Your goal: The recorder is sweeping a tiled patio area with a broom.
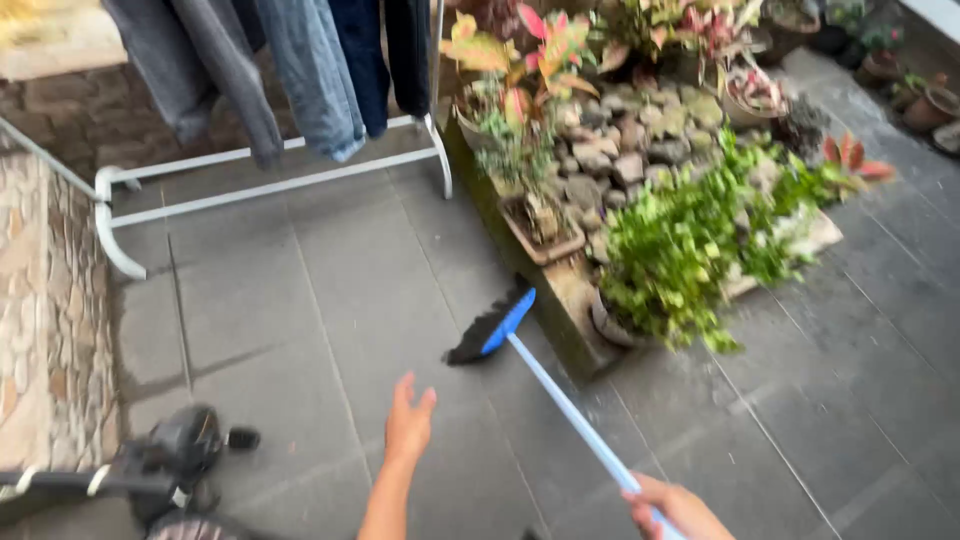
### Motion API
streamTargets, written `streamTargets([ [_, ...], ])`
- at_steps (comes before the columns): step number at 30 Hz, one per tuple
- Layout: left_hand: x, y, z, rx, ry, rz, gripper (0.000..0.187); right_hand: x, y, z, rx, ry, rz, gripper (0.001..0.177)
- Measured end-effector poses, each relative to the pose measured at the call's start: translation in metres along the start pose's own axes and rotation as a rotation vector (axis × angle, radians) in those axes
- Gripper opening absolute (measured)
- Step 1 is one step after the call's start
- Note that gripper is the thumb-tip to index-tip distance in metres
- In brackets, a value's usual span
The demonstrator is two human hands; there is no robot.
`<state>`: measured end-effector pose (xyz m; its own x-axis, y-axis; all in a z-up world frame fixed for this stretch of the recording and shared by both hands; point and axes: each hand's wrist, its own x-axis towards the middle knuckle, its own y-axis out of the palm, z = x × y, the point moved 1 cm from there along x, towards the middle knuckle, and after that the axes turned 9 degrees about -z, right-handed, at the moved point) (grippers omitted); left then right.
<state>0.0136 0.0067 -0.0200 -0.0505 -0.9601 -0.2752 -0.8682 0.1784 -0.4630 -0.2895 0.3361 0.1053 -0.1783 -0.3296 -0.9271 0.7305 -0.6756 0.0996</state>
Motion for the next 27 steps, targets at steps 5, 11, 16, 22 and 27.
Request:
streamTargets([
  [5,-0.037,-0.082,-0.03,-0.026,-0.018,0.025,0.068,-0.155,0.145,-0.004,-0.186,-0.129,0.069,0.022],
  [11,-0.036,-0.138,-0.04,0.01,0.02,-0.018,0.066,-0.045,0.308,0.001,-0.208,-0.261,0.38,0.009],
  [16,-0.039,-0.168,-0.046,0.04,0.066,-0.036,0.067,0.02,0.385,0.011,-0.207,-0.217,0.375,0.013],
  [22,-0.059,-0.131,-0.042,0.098,0.096,0.003,0.067,0.013,0.239,-0.016,0.002,-0.115,0.298,0.02],
  [27,-0.109,-0.077,-0.086,0.046,0.143,0.079,0.066,-0.077,0.062,-0.092,0.031,-0.116,0.032,0.01],
])
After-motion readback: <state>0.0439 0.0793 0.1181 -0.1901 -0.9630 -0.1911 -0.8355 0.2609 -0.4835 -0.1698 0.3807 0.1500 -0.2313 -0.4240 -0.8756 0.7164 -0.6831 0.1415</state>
